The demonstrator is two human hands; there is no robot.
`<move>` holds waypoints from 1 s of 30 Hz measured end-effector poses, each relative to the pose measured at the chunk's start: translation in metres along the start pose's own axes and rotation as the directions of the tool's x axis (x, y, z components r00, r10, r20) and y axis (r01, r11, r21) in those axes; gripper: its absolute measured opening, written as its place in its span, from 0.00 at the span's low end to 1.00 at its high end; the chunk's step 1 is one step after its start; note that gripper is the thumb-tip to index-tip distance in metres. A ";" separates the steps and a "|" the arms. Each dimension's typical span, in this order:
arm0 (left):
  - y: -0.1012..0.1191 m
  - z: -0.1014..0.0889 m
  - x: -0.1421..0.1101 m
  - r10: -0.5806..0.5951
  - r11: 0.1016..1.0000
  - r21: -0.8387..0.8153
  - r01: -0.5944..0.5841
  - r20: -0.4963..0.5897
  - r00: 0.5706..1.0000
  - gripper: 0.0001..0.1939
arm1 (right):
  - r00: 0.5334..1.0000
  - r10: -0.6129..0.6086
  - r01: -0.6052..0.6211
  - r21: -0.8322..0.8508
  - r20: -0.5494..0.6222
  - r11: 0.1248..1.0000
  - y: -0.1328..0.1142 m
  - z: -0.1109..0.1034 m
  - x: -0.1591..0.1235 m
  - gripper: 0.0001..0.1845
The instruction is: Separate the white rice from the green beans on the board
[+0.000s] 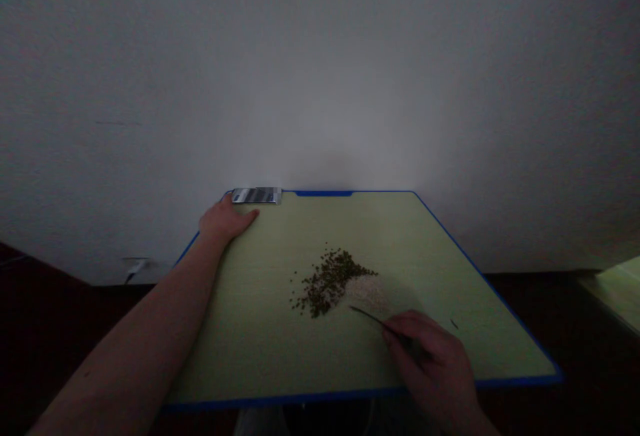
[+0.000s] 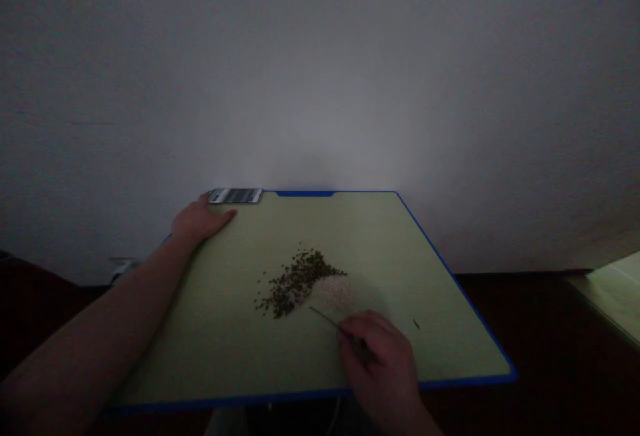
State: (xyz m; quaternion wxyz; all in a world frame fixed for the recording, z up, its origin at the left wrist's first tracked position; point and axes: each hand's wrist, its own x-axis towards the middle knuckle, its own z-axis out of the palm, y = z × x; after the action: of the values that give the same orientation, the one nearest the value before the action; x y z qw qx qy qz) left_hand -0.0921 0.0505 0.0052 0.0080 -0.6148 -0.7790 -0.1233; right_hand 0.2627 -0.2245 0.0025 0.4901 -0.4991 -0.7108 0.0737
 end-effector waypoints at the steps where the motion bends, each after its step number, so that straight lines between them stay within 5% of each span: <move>1: -0.001 0.000 0.002 0.016 1.000 0.008 -0.016 0.025 1.000 0.52 | 1.000 -0.003 0.003 0.001 -0.001 1.000 0.001 0.000 0.000 0.06; 11: -0.002 -0.002 0.014 0.046 0.996 0.075 -0.058 0.147 0.988 0.52 | 1.000 0.003 -0.003 0.000 -0.018 1.000 0.002 0.001 -0.001 0.06; 30: -0.008 0.004 0.008 0.053 0.999 -0.005 -0.053 0.057 0.997 0.51 | 1.000 0.001 -0.001 -0.011 -0.029 1.000 0.000 0.000 0.001 0.06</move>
State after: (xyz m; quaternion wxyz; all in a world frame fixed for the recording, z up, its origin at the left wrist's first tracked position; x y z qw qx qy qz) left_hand -0.1015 0.0576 0.0015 -0.0120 -0.6386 -0.7620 -0.1067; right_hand 0.2632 -0.2235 0.0035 0.4976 -0.5031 -0.7038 0.0630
